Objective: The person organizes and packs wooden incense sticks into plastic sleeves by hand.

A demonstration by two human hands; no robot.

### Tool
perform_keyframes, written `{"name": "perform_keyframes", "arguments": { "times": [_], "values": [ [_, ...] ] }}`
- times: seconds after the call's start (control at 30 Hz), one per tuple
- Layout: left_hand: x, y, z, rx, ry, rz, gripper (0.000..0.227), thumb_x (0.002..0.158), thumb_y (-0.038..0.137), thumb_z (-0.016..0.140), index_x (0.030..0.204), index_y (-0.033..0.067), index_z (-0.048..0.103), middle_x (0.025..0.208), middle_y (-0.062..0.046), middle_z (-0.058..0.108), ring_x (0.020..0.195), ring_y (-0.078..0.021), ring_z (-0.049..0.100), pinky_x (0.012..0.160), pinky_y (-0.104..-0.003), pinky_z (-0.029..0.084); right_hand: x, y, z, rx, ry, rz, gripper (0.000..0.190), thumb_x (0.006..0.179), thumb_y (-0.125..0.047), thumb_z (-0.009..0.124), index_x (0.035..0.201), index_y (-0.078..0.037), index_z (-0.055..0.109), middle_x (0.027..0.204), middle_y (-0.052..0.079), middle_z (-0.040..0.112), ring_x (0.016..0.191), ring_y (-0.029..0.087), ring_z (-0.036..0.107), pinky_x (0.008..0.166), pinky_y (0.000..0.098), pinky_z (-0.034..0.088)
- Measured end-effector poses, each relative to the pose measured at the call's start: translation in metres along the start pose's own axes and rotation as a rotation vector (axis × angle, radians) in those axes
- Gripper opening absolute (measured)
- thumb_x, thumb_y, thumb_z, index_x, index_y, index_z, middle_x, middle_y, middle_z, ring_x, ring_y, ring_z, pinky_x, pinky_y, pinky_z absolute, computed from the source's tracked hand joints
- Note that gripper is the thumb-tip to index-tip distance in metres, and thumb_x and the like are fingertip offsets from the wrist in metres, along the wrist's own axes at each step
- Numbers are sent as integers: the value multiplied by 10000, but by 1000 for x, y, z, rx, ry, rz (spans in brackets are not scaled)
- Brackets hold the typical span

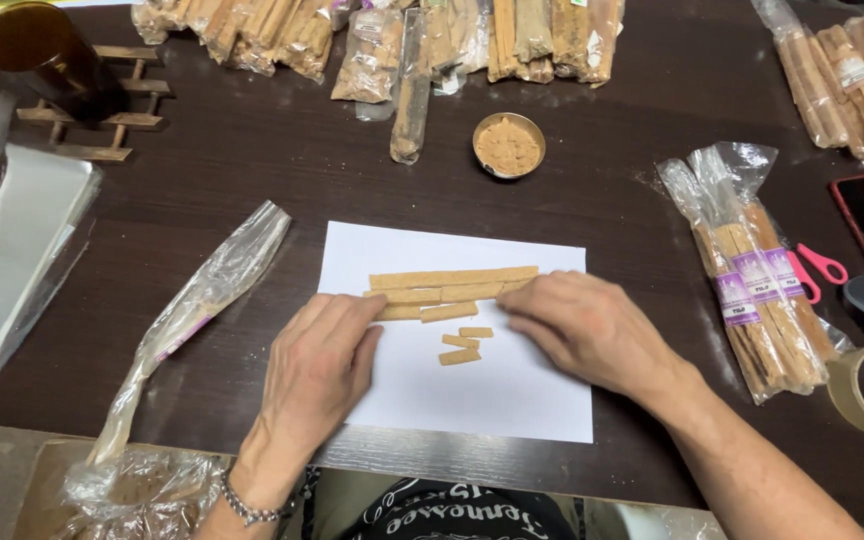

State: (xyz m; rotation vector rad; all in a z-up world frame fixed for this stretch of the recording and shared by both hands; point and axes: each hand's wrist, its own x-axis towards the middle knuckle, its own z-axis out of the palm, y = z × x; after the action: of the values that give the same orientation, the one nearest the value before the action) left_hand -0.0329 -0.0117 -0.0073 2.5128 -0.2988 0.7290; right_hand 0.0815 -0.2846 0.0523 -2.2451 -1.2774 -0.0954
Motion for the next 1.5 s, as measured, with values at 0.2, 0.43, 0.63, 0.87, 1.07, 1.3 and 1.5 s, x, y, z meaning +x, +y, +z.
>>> {"name": "perform_keyframes", "arguments": {
  "times": [0.2,0.43,0.63,0.87,1.07,1.3,1.5],
  "values": [
    [2,44,10,-123,-360,-62,371,967,270,675,1288,88,635,966,-57,711,867,-246,643,771,-412,532,-12,3,24,-19,-79,-164,295,995,-254,657,1201,-44,675,1054,78,735,883,265,676,804,402,559],
    [2,57,13,-185,-194,77,246,971,42,598,1215,38,621,903,-90,631,775,-288,566,654,-409,452,-16,-1,22,-22,3,-180,202,980,-148,684,1146,-32,693,965,71,727,818,258,664,757,375,563],
    [0,55,0,-277,-159,30,251,989,96,621,1228,21,604,897,-90,656,782,-251,587,672,-366,485,-31,1,2,139,-170,-104,344,972,-272,683,1233,-49,661,1036,93,729,907,277,691,780,397,561],
    [19,69,16,-313,-158,62,229,1018,129,588,1228,36,587,927,-75,672,793,-244,585,683,-361,471,-22,-25,-7,290,-49,-139,302,948,-184,711,1188,-8,663,1026,99,721,871,231,703,751,336,583],
    [15,60,14,-253,-62,56,323,1007,160,602,1285,-1,570,1089,-139,682,952,-309,611,826,-407,506,-22,5,8,64,64,-97,182,953,-165,719,1061,-19,719,964,78,751,848,225,708,757,340,585],
    [-6,50,6,-246,17,-51,325,986,187,650,1247,-3,617,1050,-121,705,926,-275,643,818,-375,521,-18,22,26,-52,106,-44,210,955,-202,741,1083,-45,687,971,63,723,877,242,691,747,362,560],
    [-3,51,6,-278,63,-45,303,978,171,671,1219,-7,627,1024,-128,704,907,-268,647,797,-360,531,-17,24,27,-89,130,-4,244,934,-238,773,1085,-65,691,974,43,720,860,217,695,682,345,559]
  ]
}}
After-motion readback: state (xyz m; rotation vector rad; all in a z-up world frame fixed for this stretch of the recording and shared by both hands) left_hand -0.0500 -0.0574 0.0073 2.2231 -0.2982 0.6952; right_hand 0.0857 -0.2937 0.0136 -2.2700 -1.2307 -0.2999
